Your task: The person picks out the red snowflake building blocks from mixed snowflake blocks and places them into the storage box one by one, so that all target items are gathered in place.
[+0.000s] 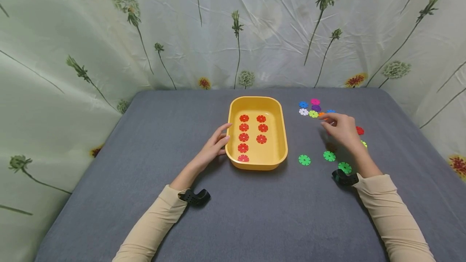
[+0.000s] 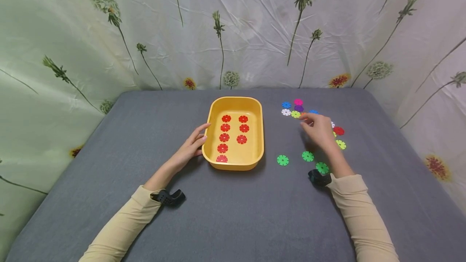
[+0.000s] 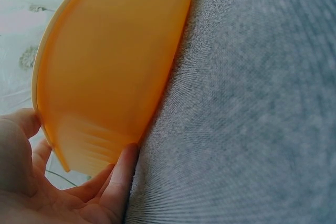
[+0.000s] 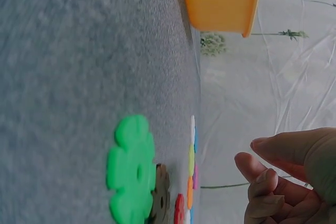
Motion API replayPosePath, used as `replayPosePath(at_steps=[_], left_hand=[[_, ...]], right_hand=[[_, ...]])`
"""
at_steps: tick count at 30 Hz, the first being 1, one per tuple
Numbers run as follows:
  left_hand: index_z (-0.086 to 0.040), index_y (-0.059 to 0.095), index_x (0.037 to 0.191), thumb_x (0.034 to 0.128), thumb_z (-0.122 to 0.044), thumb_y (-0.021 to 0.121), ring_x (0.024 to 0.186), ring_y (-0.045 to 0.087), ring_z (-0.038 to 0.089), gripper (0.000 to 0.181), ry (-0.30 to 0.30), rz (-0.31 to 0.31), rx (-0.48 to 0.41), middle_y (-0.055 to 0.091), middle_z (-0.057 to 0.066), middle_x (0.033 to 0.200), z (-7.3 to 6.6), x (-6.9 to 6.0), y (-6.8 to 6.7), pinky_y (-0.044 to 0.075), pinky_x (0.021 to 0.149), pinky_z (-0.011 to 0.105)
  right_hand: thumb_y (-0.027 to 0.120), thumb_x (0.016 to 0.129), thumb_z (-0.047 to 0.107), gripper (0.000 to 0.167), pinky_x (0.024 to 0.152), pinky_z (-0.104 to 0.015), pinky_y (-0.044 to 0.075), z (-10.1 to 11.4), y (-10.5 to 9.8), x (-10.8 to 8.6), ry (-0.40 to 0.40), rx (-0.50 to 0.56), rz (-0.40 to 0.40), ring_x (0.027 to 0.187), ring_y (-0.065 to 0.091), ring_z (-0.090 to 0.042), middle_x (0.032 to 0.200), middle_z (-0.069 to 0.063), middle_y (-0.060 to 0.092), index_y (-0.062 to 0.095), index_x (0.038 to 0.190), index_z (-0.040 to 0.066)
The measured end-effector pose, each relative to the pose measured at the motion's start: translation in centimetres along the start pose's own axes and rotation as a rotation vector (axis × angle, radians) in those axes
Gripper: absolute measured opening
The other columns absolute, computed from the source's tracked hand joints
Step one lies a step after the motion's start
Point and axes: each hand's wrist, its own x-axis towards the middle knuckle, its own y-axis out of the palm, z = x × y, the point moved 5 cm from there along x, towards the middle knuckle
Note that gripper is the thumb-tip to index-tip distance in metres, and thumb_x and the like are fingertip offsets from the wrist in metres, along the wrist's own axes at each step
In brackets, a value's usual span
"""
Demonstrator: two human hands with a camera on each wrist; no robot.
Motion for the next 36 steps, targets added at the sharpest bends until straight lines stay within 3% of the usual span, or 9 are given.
replayPosePath(at_steps=[10, 20, 28, 36], left_hand=[[-0.036, 0.023, 0.146, 0.0996, -0.035, 0.040, 0.126, 0.048, 0.032, 0.049, 0.037, -0.009, 0.036, 0.036, 0.018, 0.143, 0.1, -0.1, 0.1, 0.052, 0.094, 0.040], [-0.035, 0.023, 0.146, 0.0995, -0.036, 0.041, 0.129, 0.045, 0.032, 0.050, 0.000, -0.006, 0.012, 0.034, 0.015, 0.145, 0.0, -0.1, 0.0, 0.048, 0.099, 0.044], [-0.036, 0.023, 0.146, 0.0993, -0.037, 0.042, 0.129, 0.045, 0.033, 0.050, -0.004, -0.003, 0.013, 0.035, 0.015, 0.145, 0.1, -0.1, 0.0, 0.049, 0.098, 0.042], [-0.037, 0.023, 0.145, 0.0993, -0.038, 0.041, 0.128, 0.046, 0.032, 0.049, 0.003, -0.005, 0.017, 0.035, 0.015, 0.144, 0.0, -0.2, 0.0, 0.049, 0.098, 0.042]], right_hand=[[0.059, 0.090, 0.012, 0.022, 0.049, -0.021, 0.039, -1.2, -0.5, -0.1, 0.051, 0.012, 0.035, 0.056, 0.044, 0.008, 0.091, -0.026, 0.067, 0.066, 0.105, -0.002], [0.059, 0.089, 0.012, 0.024, 0.049, -0.023, 0.041, -2.5, -0.5, 0.0, 0.101, -0.012, 0.083, 0.059, 0.051, -0.003, 0.095, -0.028, 0.067, 0.065, 0.106, -0.004], [0.057, 0.089, 0.013, 0.028, 0.053, -0.022, 0.042, -3.2, -0.3, 0.0, 0.141, -0.017, 0.149, 0.076, 0.057, -0.026, 0.097, -0.029, 0.065, 0.063, 0.109, -0.006], [0.059, 0.087, 0.013, 0.031, 0.050, -0.022, 0.042, -4.0, -0.2, 0.1, 0.187, -0.029, 0.195, 0.063, 0.051, -0.011, 0.095, -0.029, 0.064, 0.063, 0.109, -0.007]])
